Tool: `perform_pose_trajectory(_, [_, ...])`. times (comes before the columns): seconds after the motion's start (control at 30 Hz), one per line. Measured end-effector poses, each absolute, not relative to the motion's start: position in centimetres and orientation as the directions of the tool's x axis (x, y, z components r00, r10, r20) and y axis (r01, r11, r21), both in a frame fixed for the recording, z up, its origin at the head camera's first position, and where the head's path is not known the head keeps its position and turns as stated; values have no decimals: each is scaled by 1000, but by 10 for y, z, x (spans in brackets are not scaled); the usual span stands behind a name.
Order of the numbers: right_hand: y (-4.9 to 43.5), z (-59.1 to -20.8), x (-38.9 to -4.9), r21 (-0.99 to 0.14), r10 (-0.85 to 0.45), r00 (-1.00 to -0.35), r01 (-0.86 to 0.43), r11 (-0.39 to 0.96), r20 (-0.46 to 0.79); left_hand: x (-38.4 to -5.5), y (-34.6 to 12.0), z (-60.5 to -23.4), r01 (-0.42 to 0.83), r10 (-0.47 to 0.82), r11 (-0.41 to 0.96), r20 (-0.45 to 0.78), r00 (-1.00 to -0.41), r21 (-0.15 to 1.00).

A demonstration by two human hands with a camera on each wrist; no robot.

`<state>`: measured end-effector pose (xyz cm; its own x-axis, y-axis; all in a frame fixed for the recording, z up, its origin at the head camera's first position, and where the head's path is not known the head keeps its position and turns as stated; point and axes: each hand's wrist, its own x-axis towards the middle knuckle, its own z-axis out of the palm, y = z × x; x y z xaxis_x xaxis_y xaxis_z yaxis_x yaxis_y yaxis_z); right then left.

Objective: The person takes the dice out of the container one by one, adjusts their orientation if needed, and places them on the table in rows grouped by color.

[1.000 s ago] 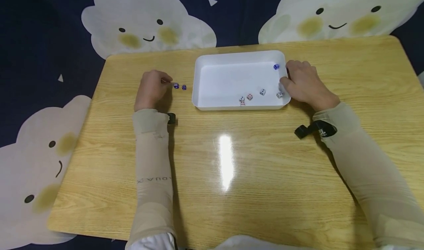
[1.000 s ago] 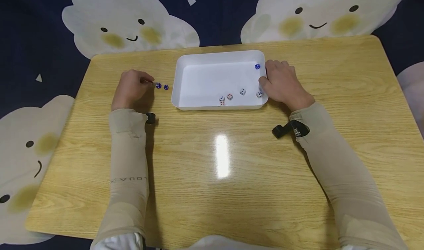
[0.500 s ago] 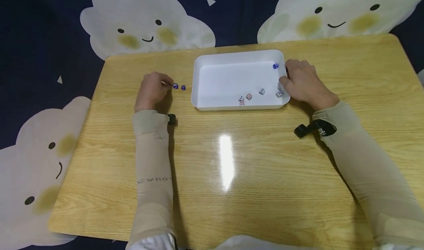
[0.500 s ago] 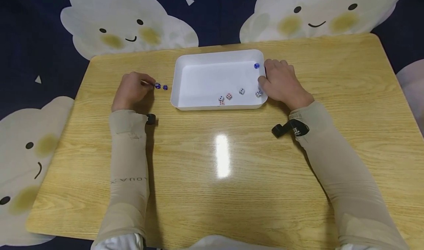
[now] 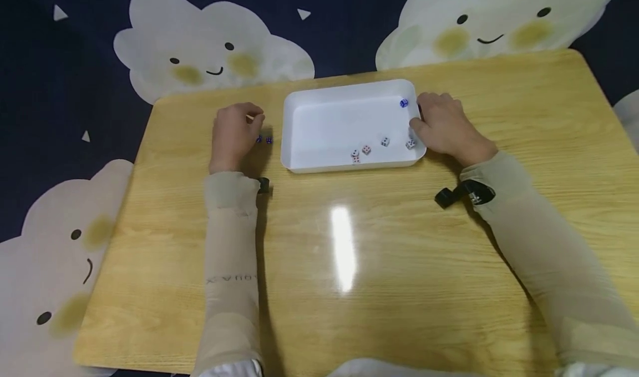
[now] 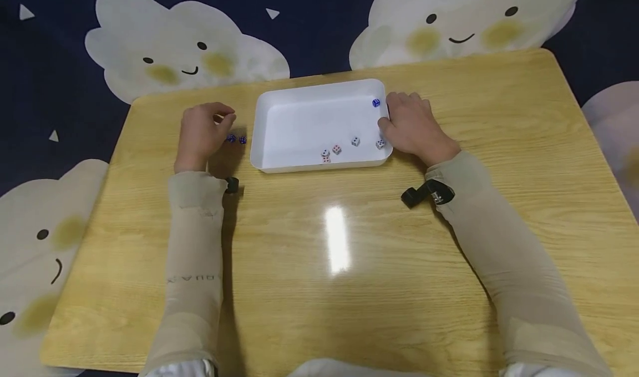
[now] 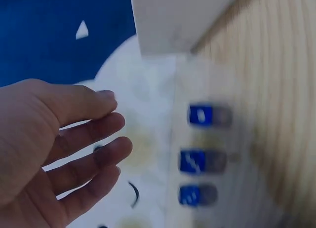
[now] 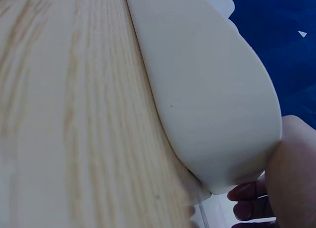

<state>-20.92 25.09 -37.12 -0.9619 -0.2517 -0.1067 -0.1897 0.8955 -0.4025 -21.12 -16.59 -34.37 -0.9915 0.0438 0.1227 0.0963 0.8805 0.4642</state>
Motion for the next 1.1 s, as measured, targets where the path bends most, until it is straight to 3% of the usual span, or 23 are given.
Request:
perform_pose_trajectory(0.57, [253, -374, -206, -399, -266, -962, -218, 891, -67, -213, -99, -331, 307, 266, 880, 159, -951, 362])
perform_pose_trajectory(0.9, [255, -375, -206, -414, -261, -963, -210, 886, -72, -218, -46, -333, 387, 402, 822, 56, -914, 417])
perform_pose_trajectory(1.1, [255, -376, -206, -420, -279, -960, -243, 874, -25, -218, -24, -335, 419, 437, 822, 44, -898, 386])
